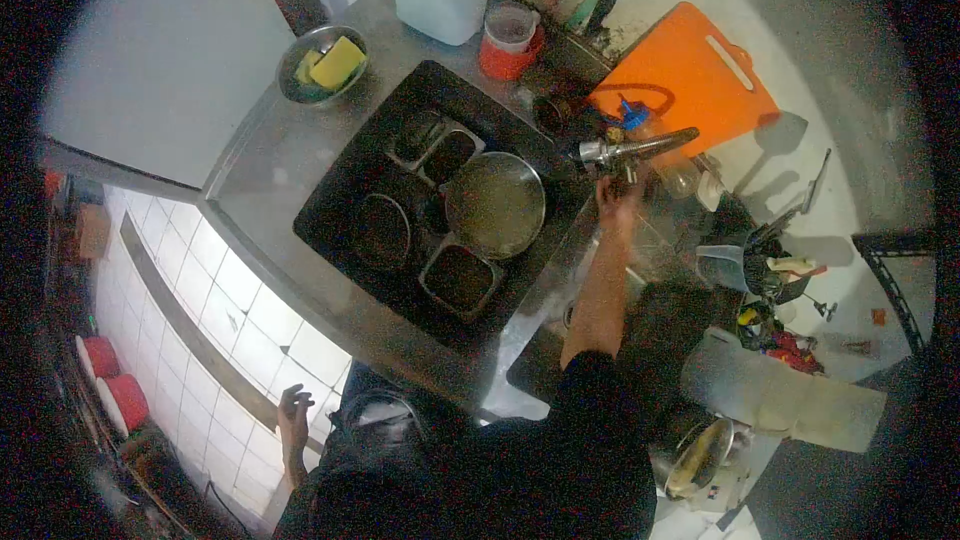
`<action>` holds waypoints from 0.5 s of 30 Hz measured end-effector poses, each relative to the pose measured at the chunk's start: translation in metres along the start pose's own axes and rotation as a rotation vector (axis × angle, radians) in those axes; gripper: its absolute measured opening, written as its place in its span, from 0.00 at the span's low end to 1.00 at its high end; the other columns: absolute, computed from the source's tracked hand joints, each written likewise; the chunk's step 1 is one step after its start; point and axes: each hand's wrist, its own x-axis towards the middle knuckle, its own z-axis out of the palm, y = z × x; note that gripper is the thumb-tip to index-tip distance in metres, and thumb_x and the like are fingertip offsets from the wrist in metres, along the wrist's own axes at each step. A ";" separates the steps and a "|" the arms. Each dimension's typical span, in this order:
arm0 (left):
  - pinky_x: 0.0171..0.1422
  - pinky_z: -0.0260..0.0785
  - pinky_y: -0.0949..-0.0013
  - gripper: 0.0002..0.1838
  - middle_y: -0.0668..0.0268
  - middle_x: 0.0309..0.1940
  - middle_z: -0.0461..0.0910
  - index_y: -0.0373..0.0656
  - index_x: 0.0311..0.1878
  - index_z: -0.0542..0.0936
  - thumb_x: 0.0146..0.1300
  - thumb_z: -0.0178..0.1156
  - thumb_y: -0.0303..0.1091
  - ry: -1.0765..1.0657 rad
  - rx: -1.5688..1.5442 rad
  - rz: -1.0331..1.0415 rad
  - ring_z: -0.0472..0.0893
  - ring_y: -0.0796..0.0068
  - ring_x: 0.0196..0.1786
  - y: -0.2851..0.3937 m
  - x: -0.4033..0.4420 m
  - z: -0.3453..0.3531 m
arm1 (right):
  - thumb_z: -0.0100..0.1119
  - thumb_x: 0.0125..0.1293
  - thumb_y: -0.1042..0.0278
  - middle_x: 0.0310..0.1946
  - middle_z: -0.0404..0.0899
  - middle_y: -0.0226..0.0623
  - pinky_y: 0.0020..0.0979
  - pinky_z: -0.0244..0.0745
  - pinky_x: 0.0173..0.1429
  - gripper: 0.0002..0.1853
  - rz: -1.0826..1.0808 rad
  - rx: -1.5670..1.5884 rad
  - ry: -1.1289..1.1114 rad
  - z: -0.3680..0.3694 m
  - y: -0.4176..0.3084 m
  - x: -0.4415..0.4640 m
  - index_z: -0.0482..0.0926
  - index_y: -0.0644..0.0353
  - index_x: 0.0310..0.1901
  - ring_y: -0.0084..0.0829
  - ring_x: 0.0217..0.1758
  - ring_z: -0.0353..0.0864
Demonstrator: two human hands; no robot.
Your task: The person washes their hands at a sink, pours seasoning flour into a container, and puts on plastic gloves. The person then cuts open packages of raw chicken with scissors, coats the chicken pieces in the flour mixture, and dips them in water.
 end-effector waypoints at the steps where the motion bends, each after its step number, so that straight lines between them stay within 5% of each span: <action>1: 0.48 0.75 0.67 0.14 0.58 0.41 0.82 0.37 0.56 0.76 0.71 0.56 0.32 0.031 -0.061 0.112 0.83 0.69 0.42 0.004 0.003 0.006 | 0.44 0.76 0.47 0.32 0.80 0.44 0.37 0.83 0.44 0.25 -0.077 -0.187 0.012 -0.008 0.006 -0.007 0.77 0.67 0.43 0.37 0.37 0.81; 3: 0.49 0.75 0.68 0.11 0.58 0.39 0.83 0.36 0.51 0.79 0.73 0.53 0.30 0.149 -0.042 0.196 0.82 0.70 0.41 0.029 0.012 0.019 | 0.45 0.77 0.50 0.32 0.80 0.44 0.38 0.83 0.45 0.24 -0.145 -0.384 0.023 -0.002 0.021 -0.020 0.77 0.67 0.43 0.38 0.36 0.82; 5: 0.49 0.75 0.68 0.11 0.58 0.40 0.83 0.35 0.50 0.79 0.73 0.51 0.28 0.196 0.042 0.245 0.82 0.71 0.42 0.075 0.024 0.029 | 0.50 0.75 0.52 0.35 0.81 0.47 0.39 0.83 0.49 0.21 -0.206 -0.214 0.343 0.024 0.030 -0.038 0.77 0.68 0.43 0.40 0.40 0.82; 7: 0.50 0.75 0.67 0.11 0.57 0.41 0.84 0.35 0.51 0.79 0.72 0.52 0.27 0.214 0.076 0.347 0.83 0.70 0.44 0.111 0.051 0.045 | 0.55 0.73 0.53 0.44 0.80 0.49 0.39 0.81 0.54 0.21 0.067 0.096 -0.526 -0.011 0.057 -0.030 0.76 0.68 0.48 0.42 0.49 0.81; 8: 0.50 0.75 0.66 0.11 0.57 0.42 0.84 0.35 0.52 0.79 0.72 0.53 0.27 0.227 0.077 0.390 0.83 0.70 0.44 0.125 0.062 0.052 | 0.54 0.72 0.50 0.53 0.77 0.49 0.43 0.78 0.58 0.24 0.185 0.309 -0.402 -0.006 0.083 -0.033 0.74 0.67 0.53 0.44 0.56 0.77; 9: 0.51 0.74 0.65 0.11 0.57 0.42 0.84 0.35 0.52 0.79 0.71 0.53 0.26 0.203 0.071 0.396 0.83 0.69 0.45 0.139 0.072 0.060 | 0.48 0.74 0.44 0.56 0.76 0.47 0.49 0.75 0.64 0.28 0.311 0.177 0.069 0.056 0.084 -0.065 0.68 0.59 0.63 0.47 0.59 0.77; 11: 0.54 0.74 0.64 0.12 0.58 0.42 0.84 0.37 0.53 0.79 0.68 0.55 0.23 0.186 0.202 0.463 0.83 0.67 0.46 0.163 0.085 0.074 | 0.45 0.75 0.42 0.65 0.70 0.50 0.55 0.66 0.71 0.32 0.499 0.400 -0.064 0.111 0.100 -0.071 0.64 0.60 0.68 0.49 0.69 0.68; 15: 0.54 0.74 0.62 0.13 0.56 0.43 0.84 0.35 0.53 0.79 0.67 0.54 0.23 0.138 0.154 0.467 0.84 0.64 0.46 0.159 0.084 0.082 | 0.37 0.76 0.41 0.76 0.53 0.50 0.54 0.54 0.78 0.35 0.490 0.633 -0.362 0.149 0.120 -0.032 0.57 0.59 0.74 0.52 0.78 0.54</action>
